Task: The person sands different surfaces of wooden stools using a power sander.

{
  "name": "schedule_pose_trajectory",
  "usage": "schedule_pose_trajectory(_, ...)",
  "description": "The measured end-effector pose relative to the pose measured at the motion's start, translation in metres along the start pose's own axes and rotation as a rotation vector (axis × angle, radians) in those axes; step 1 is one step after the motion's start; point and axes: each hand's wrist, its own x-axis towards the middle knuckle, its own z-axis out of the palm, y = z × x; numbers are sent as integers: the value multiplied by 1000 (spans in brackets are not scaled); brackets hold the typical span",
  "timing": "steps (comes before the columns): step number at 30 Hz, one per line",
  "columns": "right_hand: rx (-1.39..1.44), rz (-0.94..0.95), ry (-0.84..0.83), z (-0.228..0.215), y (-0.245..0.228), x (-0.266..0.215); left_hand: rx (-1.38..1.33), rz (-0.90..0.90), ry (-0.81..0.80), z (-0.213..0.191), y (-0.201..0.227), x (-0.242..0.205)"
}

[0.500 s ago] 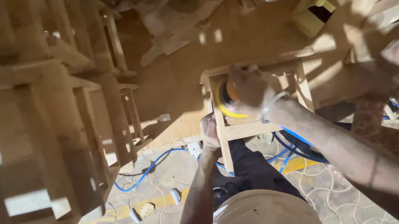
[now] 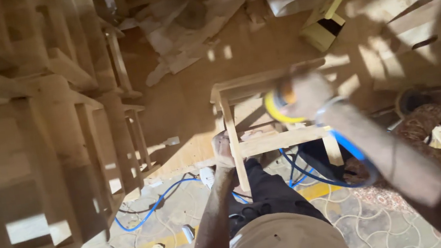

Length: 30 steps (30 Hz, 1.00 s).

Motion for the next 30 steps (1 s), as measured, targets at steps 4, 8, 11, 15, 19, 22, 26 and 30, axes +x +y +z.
schedule_pose_trajectory(4, 521, 311, 29, -5, 77, -40, -67, 67, 21, -5, 3, 7)
schedule_pose_trajectory(8, 1373, 493, -65, 36, 113, -84, -165, -84, -165, -9, -8, 16)
schedule_pose_trajectory(11, 1387, 397, -3, 62, 105, -138, -208, -90, -171, -14, -6, 20)
schedule_pose_trajectory(15, 1156, 512, -73, 37, 62, -213, -200, -87, -180, -13, -13, 13)
schedule_pose_trajectory(19, 575, 333, 216, 2, 11, -223, -436, -566, -196, -9, -13, 10)
schedule_pose_trajectory(22, 367, 193, 409, -14, -10, -204, -55, 204, -22, -11, -6, 19)
schedule_pose_trajectory(26, 116, 295, 55, -10, -32, -157, -97, 107, -94, -15, -10, 16)
schedule_pose_trajectory(30, 134, 166, -12, 6, -84, -133, -121, 153, -84, -8, -16, 14)
